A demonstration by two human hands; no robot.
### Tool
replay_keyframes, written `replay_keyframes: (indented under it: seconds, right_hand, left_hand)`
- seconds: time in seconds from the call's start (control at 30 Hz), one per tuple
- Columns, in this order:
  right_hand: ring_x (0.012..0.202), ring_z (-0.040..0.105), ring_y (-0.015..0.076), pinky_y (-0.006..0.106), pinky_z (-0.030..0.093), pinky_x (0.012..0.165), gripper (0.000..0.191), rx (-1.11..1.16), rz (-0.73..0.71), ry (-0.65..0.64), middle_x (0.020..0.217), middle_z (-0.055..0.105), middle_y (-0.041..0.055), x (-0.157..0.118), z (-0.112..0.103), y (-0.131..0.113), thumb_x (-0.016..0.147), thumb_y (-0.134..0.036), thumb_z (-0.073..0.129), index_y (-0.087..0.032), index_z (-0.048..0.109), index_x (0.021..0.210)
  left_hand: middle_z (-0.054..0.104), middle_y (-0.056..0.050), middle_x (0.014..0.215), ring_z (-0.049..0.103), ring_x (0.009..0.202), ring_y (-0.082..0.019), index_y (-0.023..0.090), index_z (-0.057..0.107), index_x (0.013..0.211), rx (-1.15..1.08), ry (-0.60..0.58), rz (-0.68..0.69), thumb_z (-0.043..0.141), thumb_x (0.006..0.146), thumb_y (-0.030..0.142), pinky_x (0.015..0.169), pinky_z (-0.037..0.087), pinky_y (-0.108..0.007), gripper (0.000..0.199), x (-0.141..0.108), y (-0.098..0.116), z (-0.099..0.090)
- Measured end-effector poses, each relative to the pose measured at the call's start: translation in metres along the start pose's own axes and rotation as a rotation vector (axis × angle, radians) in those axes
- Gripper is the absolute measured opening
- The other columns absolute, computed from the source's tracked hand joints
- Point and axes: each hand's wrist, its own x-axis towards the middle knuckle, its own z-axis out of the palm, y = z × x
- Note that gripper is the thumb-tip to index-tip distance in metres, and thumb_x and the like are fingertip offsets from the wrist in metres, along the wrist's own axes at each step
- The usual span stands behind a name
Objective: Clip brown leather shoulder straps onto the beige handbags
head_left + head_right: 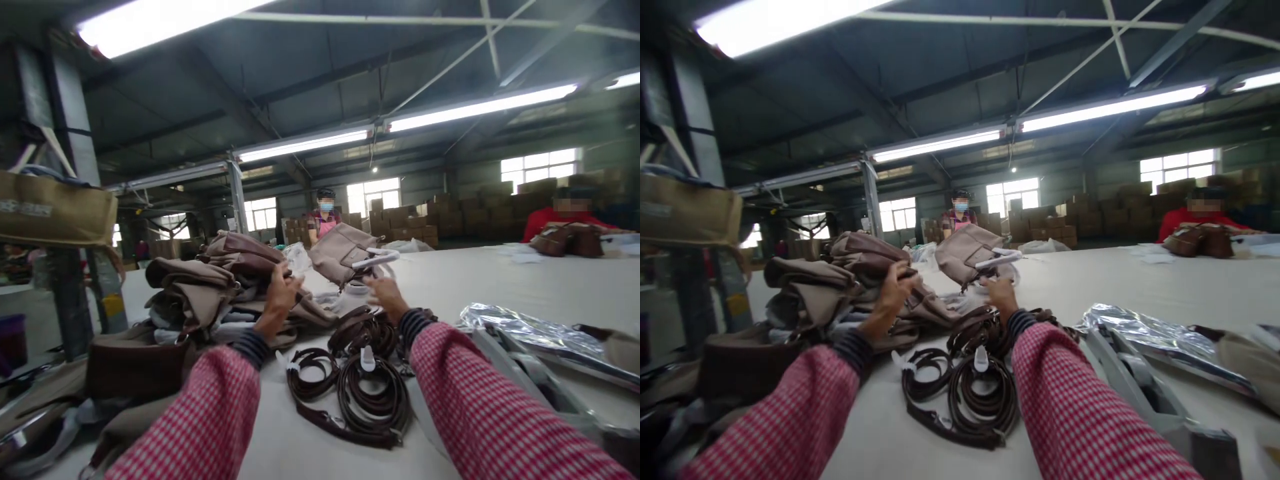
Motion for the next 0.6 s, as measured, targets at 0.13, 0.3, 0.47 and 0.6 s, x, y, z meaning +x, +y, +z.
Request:
replay_keyframes:
  seconds: [0.13,0.3,0.47,0.6]
  right_hand:
    - [0.095,0.061,0.0246,0.042,0.048,0.095,0.013,-0.202,-0.171,-0.264,0.087,0.07,0.003,-0.072,0.042,0.055,0.066,-0.014,0.077,-0.019,0.066,0.072]
    - [0.115,0.054,0.027,0.047,0.042,0.101,0.022,-0.698,-0.596,-0.556,0.125,0.066,0.0071,-0.129,0.058,0.095,0.092,-0.023,0.067,-0.021,0.064,0.114]
    - [0.115,0.052,0.026,0.046,0.041,0.1,0.026,-0.758,-0.584,-0.547,0.126,0.062,0.005,-0.131,0.057,0.097,0.096,-0.033,0.069,-0.021,0.057,0.116]
    - [0.114,0.051,0.025,0.044,0.041,0.098,0.026,-0.75,-0.565,-0.548,0.125,0.062,0.0047,-0.128,0.057,0.094,0.097,-0.036,0.067,-0.021,0.056,0.116]
  left_hand:
    - [0.071,-0.009,0.122,0.06,0.124,-0.033,0.022,0.074,0.105,0.172,-0.314,0.092,0.084,0.07,0.024,0.116,0.042,-0.055,0.037,-0.092,-0.084,0.004]
    - [0.07,-0.008,0.127,0.06,0.125,-0.028,0.024,0.073,0.106,0.58,-0.507,0.181,0.053,0.101,0.028,0.111,0.046,-0.052,0.02,-0.147,-0.131,-0.008]
    - [0.072,-0.003,0.117,0.062,0.115,-0.026,0.026,0.069,0.111,0.606,-0.648,0.183,0.051,0.106,0.038,0.108,0.045,-0.049,0.022,-0.151,-0.125,-0.016]
    - [0.071,-0.004,0.116,0.061,0.112,-0.026,0.025,0.067,0.108,0.636,-0.675,0.233,0.052,0.106,0.037,0.106,0.044,-0.047,0.018,-0.151,-0.125,-0.017]
